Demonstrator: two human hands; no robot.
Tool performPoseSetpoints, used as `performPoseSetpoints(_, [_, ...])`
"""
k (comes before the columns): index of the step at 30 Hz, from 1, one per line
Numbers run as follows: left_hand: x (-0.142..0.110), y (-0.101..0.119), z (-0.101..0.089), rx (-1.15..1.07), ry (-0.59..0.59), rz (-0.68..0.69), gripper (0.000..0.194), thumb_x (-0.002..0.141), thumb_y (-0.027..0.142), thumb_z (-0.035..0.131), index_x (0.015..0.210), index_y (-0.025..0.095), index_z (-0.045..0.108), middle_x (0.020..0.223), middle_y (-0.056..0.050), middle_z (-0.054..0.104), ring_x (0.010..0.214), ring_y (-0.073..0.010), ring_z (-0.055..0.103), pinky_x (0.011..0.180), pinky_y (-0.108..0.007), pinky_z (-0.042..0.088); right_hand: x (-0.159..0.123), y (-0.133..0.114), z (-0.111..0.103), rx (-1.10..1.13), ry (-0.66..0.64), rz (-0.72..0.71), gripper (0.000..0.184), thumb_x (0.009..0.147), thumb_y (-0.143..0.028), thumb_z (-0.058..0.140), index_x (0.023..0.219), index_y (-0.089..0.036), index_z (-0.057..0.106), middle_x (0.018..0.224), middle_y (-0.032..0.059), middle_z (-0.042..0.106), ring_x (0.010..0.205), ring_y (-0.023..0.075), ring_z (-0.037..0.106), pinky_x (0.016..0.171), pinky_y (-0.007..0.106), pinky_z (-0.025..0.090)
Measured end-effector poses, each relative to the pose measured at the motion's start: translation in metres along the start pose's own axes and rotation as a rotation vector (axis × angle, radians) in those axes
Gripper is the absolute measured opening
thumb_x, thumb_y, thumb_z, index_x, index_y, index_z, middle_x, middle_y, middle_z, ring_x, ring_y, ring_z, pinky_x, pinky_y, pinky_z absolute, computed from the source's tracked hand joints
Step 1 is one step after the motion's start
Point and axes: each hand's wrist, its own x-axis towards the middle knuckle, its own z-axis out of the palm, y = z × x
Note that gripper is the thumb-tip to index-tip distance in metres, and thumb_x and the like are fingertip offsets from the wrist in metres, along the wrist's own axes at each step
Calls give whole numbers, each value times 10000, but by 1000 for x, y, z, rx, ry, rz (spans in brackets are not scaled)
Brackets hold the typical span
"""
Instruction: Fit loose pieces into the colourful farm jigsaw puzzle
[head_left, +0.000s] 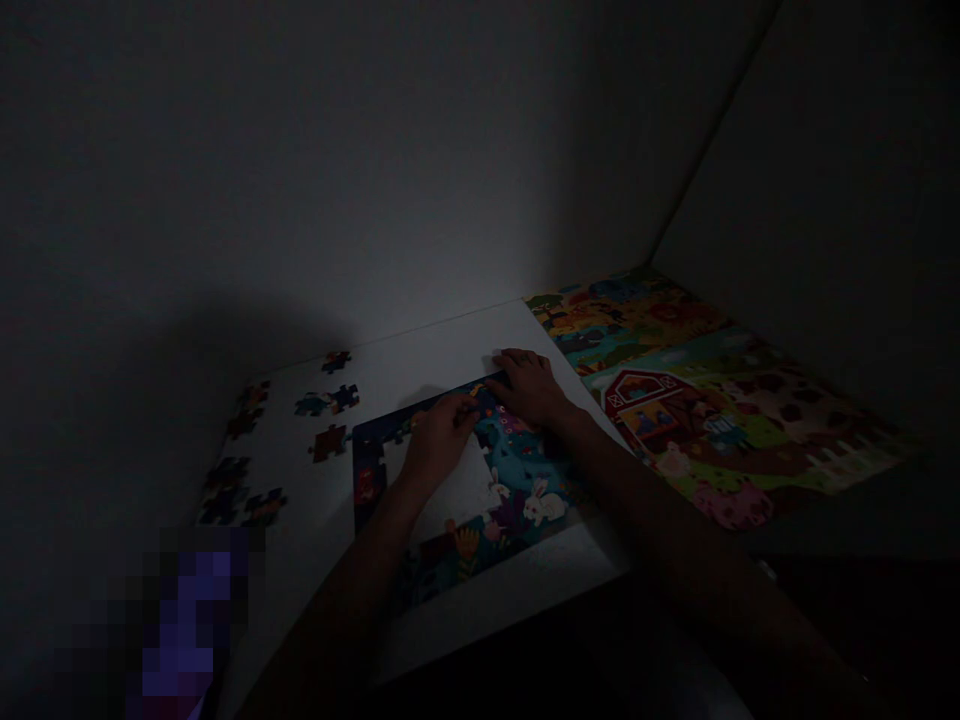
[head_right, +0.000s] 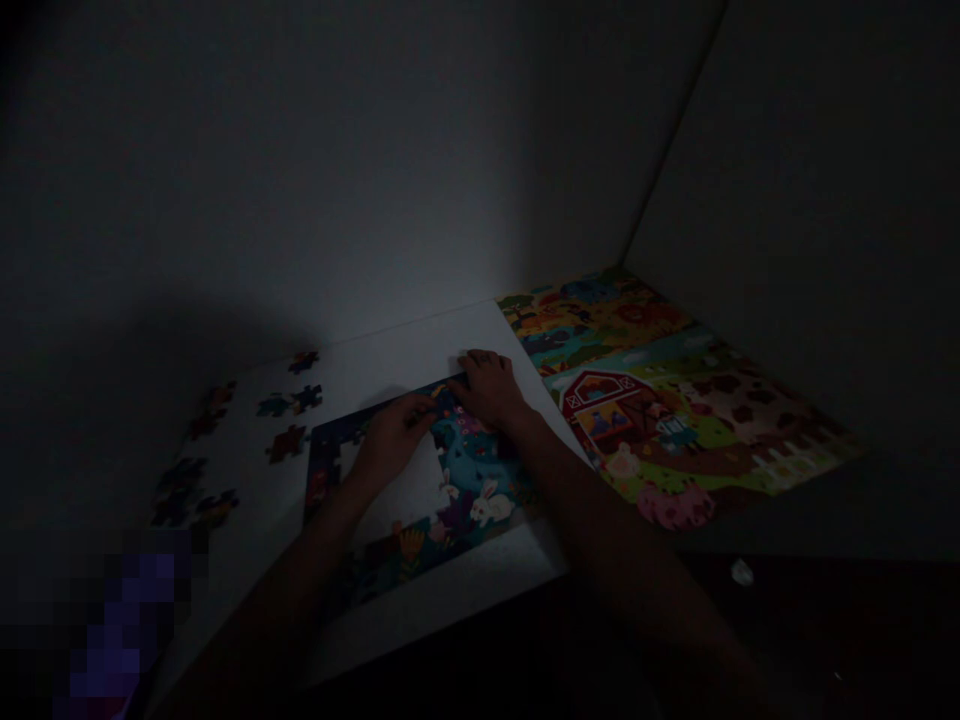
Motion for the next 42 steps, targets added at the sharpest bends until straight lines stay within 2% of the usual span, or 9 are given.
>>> performPoseSetpoints(8, [-1,2,-7,91,-33,93,194,894,151,603,1027,241,711,1065,-18,691,944,-204,647,902,-316,478,0,0,-1,-10,-1,-7,525,959,-463,457,1360,-130,514,1437,162,488,1316,322,393,1062,456,292])
performPoseSetpoints(13, [-4,2,-8,134,-68,143,212,921,152,575,1032,258,722,1048,-19,682,957,-206,640,883,-328,482,0,1,-1,-4,-11,-3,523,962,-470,441,1358,-137,514,1443,162,482,1323,330,384,1068,470,286])
performPoseSetpoints(16, [-6,-1,-8,240,-58,228,216,937,178,565,1070,258,715,1051,-36,669,1015,-225,614,912,-360,471,0,1,-1,-2,-20,-3,526,963,-474,421,1366,-147,507,1449,164,476,1328,336,378,1066,484,285])
performPoseSetpoints(20, [-7,-7,-8,375,-50,318,229,937,174,555,1080,261,711,1150,-52,630,1096,-231,569,974,-387,447,0,0,-2,2,-16,5,527,957,-475,419,1360,-150,517,1445,162,481,1316,339,389,1059,486,293])
performPoseSetpoints(30, [-13,4,-3,496,-132,346,288,987,273,485,1237,250,626,1336,-39,597,1207,-259,507,1027,-428,372,1,1,-1,-18,-16,-2,532,962,-474,423,1368,-142,508,1447,158,476,1319,327,389,1059,471,294])
performPoseSetpoints(34, [-14,7,-2,470,-189,319,317,987,247,463,1273,232,600,1362,-64,578,1242,-257,495,1052,-424,363,1,0,-2,-41,-37,-3,531,965,-473,427,1377,-145,501,1458,159,469,1323,324,390,1060,477,298])
performPoseSetpoints(42, [-17,11,-9,403,-200,332,354,974,226,471,1315,227,564,1433,-78,520,1303,-236,476,1099,-403,350,0,1,-2,-64,-27,-1,510,960,-466,453,1372,-172,512,1452,154,481,1329,301,406,1070,465,309])
